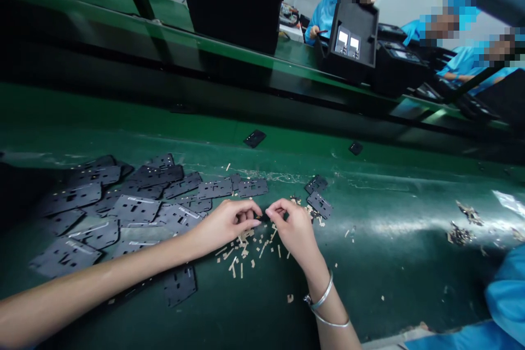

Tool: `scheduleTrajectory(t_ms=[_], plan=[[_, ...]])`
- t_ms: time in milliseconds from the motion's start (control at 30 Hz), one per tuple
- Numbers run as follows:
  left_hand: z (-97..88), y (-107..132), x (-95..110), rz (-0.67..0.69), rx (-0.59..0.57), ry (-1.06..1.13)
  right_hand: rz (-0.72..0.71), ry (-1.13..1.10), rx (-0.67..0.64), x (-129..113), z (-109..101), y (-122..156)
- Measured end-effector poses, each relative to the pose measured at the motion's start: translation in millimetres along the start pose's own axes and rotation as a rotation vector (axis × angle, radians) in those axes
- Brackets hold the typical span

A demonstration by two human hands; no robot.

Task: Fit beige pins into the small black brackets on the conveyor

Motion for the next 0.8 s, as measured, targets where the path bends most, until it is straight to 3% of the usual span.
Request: scheduleTrajectory(t_ms=[67, 267, 467, 633, 800], plan=[[2.4, -0.6, -0.9, -0.025, -0.002, -0.002, -0.007, 0.044, 0.039, 1.4, -1.1, 0.6], [0.9, -2.8, -4.3, -0.076, 0.055, 0.024, -0.013, 0.084, 0.369, 6.4, -16.5, 4.5], [-3.4, -2.8, -4.5, -0.074, 0.072, 0.184, -0.112, -0.005, 0.326, -8.5, -9.1, 9.9], [1.3, -3.3, -9.5, -0.128, 0.033, 0.333, -0.039, -0.197, 0.268, -7.8, -4.5, 10.0], [-1.1, -3.1, -10.0, -0.117, 0.009, 0.322, -0.049, -0.169, 0.296, -5.4, -5.9, 9.3]])
Point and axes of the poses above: each hand's wrist, its own y-axis away from the middle knuckle, its own z-axis out of the palm, x = y × z, the point moved 3 cm from there along -y, towards the middle knuckle, and after that the axes turned 6 degrees about z, right-handed, at the moved point
